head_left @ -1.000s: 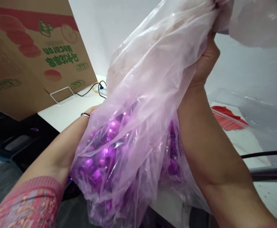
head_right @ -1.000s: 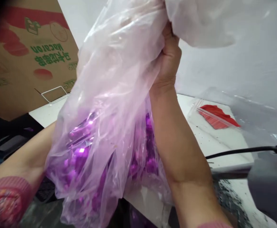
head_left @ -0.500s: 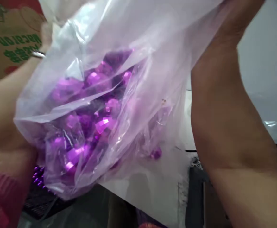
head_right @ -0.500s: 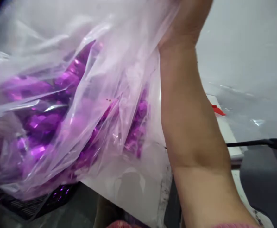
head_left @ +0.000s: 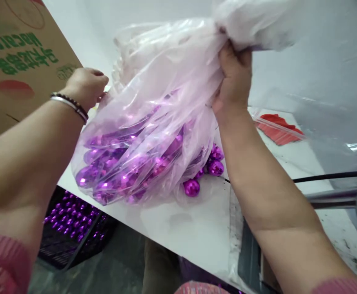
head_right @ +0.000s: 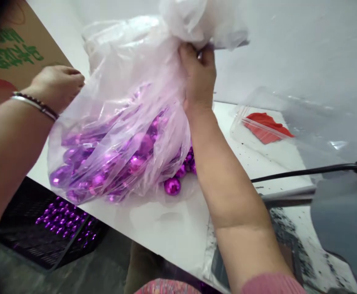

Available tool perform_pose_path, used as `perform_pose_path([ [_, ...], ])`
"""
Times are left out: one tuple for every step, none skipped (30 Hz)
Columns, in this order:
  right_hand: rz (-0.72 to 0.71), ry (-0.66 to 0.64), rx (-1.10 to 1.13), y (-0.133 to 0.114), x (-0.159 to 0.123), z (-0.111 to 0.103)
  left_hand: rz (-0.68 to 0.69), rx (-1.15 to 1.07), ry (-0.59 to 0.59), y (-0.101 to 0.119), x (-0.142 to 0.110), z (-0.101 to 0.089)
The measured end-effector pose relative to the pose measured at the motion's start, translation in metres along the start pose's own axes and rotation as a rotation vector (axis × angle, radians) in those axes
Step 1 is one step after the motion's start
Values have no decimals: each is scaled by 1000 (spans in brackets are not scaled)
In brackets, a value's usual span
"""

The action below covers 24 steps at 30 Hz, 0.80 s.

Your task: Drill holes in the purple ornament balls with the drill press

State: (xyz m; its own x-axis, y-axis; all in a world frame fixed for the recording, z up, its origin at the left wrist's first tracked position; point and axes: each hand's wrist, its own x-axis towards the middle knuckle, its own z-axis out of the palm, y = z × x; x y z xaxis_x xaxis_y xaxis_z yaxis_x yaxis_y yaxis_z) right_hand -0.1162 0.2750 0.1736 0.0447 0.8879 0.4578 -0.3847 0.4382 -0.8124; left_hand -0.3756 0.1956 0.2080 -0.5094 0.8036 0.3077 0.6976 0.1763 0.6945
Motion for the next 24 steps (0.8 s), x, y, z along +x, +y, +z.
perform_pose_path([
  [16, -9, -31, 9, -1, -1, 5, 84, 45, 2, -19, -2],
  [17, -19, -67, 17, -3, -1, 126, 124, 75, 2, -44, -3],
  [20, -29, -123, 23, -6, 0, 284, 114, 144, 1, -73, -1],
  [26, -40, -194, 28, -10, 3, 432, 116, 168, -1, -104, 3],
  [39, -49, -276, 31, -15, 7, 586, 130, 156, -5, -137, 11],
  [58, -60, -363, 32, -21, 12, 753, 144, 144, -10, -168, 22],
  [80, -77, -449, 31, -27, 17, 891, 174, 98, -17, -196, 37],
  [101, -99, -526, 28, -34, 21, 866, 225, 32, -24, -219, 53],
  [117, -125, -587, 25, -42, 25, 754, 278, -2, -32, -236, 71],
  [128, -152, -638, 20, -49, 28, 626, 303, 0, -40, -247, 88],
  [135, -177, -685, 14, -57, 29, 527, 304, 30, -48, -253, 102],
  [140, -194, -725, 8, -65, 29, 492, 294, 53, -54, -255, 112],
  [142, -201, -758, 3, -74, 26, 496, 271, 63, -60, -253, 118],
  [140, -195, -787, -3, -82, 20, 513, 225, 79, -65, -249, 120],
  [134, -175, -813, -8, -92, 12, 525, 170, 96, -68, -245, 117],
  [121, -140, -836, -12, -103, 2, 515, 109, 114, -69, -240, 112],
  [106, -95, -857, -14, -116, -10, 471, 44, 133, -70, -235, 104],
  [93, -43, -878, -16, -131, -23, 395, -19, 141, -69, -231, 96],
  [88, 9, -897, -16, -148, -35, 297, -85, 132, -67, -226, 88],
  [105, 56, -917, -14, -166, -47, 187, -157, 105, -65, -222, 81],
  [145, 96, -934, -10, -186, -56, 80, -236, 64, -62, -218, 75],
  [195, 118, -946, -4, -205, -62, -14, -316, 15, -60, -215, 71],
  [243, 103, -951, 2, -223, -63, -86, -389, -29, -57, -213, 67],
  [277, 57, -947, 9, -239, -60, -130, -442, -65, -55, -211, 63],
])
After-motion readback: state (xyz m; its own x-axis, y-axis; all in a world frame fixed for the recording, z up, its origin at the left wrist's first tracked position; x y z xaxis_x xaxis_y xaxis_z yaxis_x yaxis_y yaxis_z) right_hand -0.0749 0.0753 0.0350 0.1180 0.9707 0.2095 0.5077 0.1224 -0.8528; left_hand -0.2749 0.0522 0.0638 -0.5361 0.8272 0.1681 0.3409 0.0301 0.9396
